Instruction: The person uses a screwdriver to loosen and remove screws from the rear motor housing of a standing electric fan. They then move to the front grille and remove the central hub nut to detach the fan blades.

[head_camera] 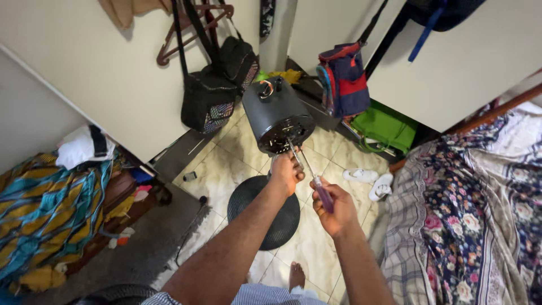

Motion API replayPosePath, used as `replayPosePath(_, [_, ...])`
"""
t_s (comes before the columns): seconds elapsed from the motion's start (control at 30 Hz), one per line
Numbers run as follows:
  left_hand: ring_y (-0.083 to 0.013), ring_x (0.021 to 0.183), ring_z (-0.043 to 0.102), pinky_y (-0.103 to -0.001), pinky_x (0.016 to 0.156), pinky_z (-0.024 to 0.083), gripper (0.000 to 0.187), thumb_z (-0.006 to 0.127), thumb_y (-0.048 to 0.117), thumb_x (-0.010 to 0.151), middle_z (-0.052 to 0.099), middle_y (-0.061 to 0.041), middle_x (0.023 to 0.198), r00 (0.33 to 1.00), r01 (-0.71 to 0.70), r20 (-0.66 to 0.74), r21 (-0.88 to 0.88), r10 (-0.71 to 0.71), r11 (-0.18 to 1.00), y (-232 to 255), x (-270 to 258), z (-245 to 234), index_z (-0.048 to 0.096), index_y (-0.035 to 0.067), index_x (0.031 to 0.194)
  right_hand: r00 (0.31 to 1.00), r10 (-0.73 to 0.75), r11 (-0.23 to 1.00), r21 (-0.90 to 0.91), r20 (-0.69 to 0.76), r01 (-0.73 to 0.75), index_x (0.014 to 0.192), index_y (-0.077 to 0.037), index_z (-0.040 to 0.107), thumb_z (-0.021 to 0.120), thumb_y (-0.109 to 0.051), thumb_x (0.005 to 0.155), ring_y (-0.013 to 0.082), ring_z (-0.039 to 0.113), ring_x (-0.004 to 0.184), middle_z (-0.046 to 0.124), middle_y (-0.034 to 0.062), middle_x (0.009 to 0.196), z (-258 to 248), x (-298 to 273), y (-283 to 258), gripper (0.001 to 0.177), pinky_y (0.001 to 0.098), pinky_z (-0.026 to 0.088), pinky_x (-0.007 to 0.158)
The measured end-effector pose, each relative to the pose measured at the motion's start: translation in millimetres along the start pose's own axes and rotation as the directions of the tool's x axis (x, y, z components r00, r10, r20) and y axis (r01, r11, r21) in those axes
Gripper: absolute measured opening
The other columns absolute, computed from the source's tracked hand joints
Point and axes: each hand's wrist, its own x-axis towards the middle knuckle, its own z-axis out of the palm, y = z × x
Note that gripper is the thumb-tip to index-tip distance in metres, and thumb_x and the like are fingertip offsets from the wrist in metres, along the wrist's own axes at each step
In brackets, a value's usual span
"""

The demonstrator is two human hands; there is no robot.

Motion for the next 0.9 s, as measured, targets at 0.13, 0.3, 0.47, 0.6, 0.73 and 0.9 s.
replayPosePath(0.13, [-0.0074, 0.046, 0.029, -0.027, 0.048, 0.03, 0.018, 0.061, 0.036, 0.096, 0.031, 0.009, 0.058, 0.988, 0.032, 0.149, 0.03, -0.036, 0.999, 5.6, -1.9, -8.4, 0.067, 0.019, 0.094, 0.994, 0.106, 0.988, 0.109, 0.0, -0.105, 0.122, 0.003, 0.057, 0.052, -0.018, 0.099, 0.0135, 0.062, 0.068, 0.07, 0.0108, 0.092, -9.5, 1.5, 6.1, 0.032, 0.0194, 0.045, 0.051])
replayPosePath(0.3, [-0.0095, 0.048, 0.032, -0.03, 0.05, 0.034, 0.027, 0.059, 0.042, 0.103, 0.034, 0.008, 0.06, 0.968, 0.0, 0.251, 0.009, -0.002, 1.0, 3.8, 3.2, -13.6, 0.055, 0.019, 0.089, 0.956, 0.218, 0.969, 0.077, 0.198, -0.236, 0.123, 0.0, 0.065, 0.056, -0.027, 0.101, 0.0075, 0.051, 0.052, 0.062, 0.0022, 0.074, -3.6, 0.3, -1.0, 0.037, 0.0193, 0.036, 0.039])
replayPosePath(0.47, [-0.0075, 0.047, 0.031, -0.028, 0.05, 0.034, 0.035, 0.06, 0.05, 0.098, 0.031, 0.009, 0.058, 0.983, -0.06, 0.178, 0.028, 0.054, 0.998, 5.9, -1.8, -11.8, 0.065, 0.016, 0.103, 0.984, -0.059, 0.86, -0.51, -0.165, -0.034, 0.121, -0.008, 0.068, 0.064, -0.026, 0.097, 0.0075, 0.041, 0.051, 0.06, 0.0022, 0.077, 1.5, 8.2, 1.6, 0.03, 0.0216, 0.03, 0.041])
replayPosePath(0.6, [-0.0067, 0.049, 0.032, -0.026, 0.049, 0.031, 0.045, 0.062, 0.057, 0.095, 0.03, 0.008, 0.061, 0.994, -0.084, 0.078, 0.11, 0.076, 0.99, 7.6, -6.4, -4.7, 0.065, 0.014, 0.109, 0.837, -0.543, 0.39, -0.866, 0.058, 0.313, 0.123, -0.005, 0.073, 0.078, -0.019, 0.089, 0.0072, 0.048, 0.064, 0.062, 0.0039, 0.083, -2.6, 18.6, 0.5, 0.037, 0.0215, 0.04, 0.053])
replayPosePath(0.73, [-0.005, 0.047, 0.029, -0.024, 0.048, 0.031, 0.055, 0.062, 0.062, 0.092, 0.027, 0.01, 0.061, 0.995, -0.078, 0.078, 0.15, 0.067, 0.986, 5.5, -5.9, -5.9, 0.068, 0.014, 0.118, 0.979, 0.129, 0.968, -0.195, -0.16, -0.159, 0.124, -0.002, 0.059, 0.062, -0.026, 0.095, 0.0134, 0.053, 0.058, 0.067, 0.0075, 0.079, -21.8, 19.3, -10.7, 0.037, 0.0252, 0.039, 0.046])
replayPosePath(0.9, [-0.0066, 0.05, 0.033, -0.027, 0.051, 0.034, 0.06, 0.06, 0.064, 0.095, 0.032, 0.008, 0.064, 0.992, -0.105, 0.086, 0.175, 0.091, 0.979, 4.6, -8.4, -7.0, 0.059, 0.01, 0.12, 0.981, 0.039, 0.898, -0.424, -0.189, -0.118, 0.13, -0.008, 0.062, 0.063, -0.015, 0.094, 0.014, 0.055, 0.062, 0.065, 0.0049, 0.082, -20.5, 20.5, -3.7, 0.037, 0.027, 0.042, 0.052])
